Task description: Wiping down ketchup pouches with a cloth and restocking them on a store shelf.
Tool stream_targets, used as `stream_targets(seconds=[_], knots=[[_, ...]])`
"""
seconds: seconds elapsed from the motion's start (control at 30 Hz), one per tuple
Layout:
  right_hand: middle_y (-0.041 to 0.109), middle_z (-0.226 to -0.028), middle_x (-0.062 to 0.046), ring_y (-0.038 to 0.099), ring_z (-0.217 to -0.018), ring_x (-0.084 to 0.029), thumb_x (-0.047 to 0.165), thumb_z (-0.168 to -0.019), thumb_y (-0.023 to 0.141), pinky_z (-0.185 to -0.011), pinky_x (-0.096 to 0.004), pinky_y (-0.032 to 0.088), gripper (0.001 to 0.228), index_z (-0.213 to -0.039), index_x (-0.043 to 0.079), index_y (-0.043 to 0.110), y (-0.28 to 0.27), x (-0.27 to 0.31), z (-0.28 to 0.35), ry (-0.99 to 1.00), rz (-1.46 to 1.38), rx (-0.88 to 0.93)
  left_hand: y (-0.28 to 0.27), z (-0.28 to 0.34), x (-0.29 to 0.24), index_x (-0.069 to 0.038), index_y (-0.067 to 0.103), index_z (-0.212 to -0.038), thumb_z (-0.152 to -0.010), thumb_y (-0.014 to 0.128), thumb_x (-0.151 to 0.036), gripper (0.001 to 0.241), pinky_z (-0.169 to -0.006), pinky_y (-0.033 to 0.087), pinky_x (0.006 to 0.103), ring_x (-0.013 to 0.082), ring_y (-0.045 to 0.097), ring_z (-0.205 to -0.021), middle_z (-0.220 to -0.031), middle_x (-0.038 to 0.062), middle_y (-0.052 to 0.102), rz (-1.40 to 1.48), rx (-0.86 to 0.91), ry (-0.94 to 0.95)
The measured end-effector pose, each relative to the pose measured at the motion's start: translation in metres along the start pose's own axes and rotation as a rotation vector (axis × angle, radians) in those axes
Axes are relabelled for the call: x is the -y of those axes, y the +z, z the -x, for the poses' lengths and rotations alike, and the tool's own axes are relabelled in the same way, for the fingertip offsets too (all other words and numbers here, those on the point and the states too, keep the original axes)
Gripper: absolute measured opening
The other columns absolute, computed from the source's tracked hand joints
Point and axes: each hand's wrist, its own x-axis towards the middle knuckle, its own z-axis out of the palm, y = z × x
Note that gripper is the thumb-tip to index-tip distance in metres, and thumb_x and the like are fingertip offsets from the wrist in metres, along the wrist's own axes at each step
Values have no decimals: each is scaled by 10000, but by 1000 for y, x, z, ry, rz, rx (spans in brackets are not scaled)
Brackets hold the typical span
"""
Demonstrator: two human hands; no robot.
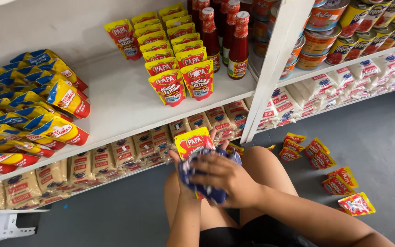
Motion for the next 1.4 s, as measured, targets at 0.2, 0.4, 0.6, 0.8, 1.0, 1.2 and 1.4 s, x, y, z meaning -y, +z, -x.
stream_targets(seconds=[0.2, 0.4, 0.6, 0.8, 1.0, 1.2, 1.4], knots=[[551, -1522, -120, 496, -1420, -376, 261, -604, 854, -1178, -572, 363, 759, -1331, 137, 672, -11, -34, -1, -253, 100, 168, -32, 17, 8, -115, 338, -1609, -983, 511, -705, 877, -1212, 298, 533, 327, 373, -1496, -1611, 156, 366, -34, -72, -118], [564, -1506, -106, 494, -1428, -388, 180, -707, 833, -1175, -546, 388, 601, -1286, 138, 679, -6, -13, -20, -43, 147, -58, -10, 7, -4, -112, 321, -1625, -1025, 484, -657, 826, -1229, 334, 472, 334, 345, -1496, -1655, 186, 317, -182, -158, -93], [562, -1516, -107, 488, -1430, -378, 185, -727, 818, -1172, -563, 371, 586, -1297, 143, 691, 10, -10, 21, -264, 35, 187, 3, -2, -14, -174, 296, -1589, -936, 415, -709, 853, -1212, 336, 610, 414, 368, -1488, -1618, 214, 336, -59, -18, 19], [608, -1482, -69, 516, -1441, -358, 174, -698, 833, -1184, -473, 426, 585, -1268, 174, 698, 5, -32, 5, -154, 80, -1, 2, 26, 3, 76, 321, -1621, -1018, 415, -714, 998, -1227, 367, 398, 326, 432, -1482, -1669, 247, 383, 102, 31, -179], [599, -1426, -122, 515, -1391, -384, 88, -589, 866, -1166, -510, 404, 685, -1252, 111, 697, 15, -15, -9, 145, 41, -140, 7, 26, 7, -40, 360, -1570, -992, 403, -683, 865, -1147, 424, 430, 301, 498, -1379, -1543, 182, 466, -188, -247, -14], [583, -1498, -138, 503, -1427, -407, 121, -748, 821, -1179, -497, 418, 560, -1291, 105, 687, 26, 10, 27, 22, -113, 12, -2, 19, -20, -145, 313, -1578, -960, 394, -702, 835, -987, 428, 665, 416, 453, -1415, -1585, 128, 436, -119, -146, 95], [595, -1485, -124, 528, -1410, -398, 161, -732, 790, -1156, -575, 399, 540, -1267, 131, 714, 24, 12, 23, -165, 92, 35, -29, 10, -14, -170, 285, -1608, -937, 421, -720, 878, -1050, 417, 741, 402, 419, -1467, -1629, 59, 385, 156, 113, 20]])
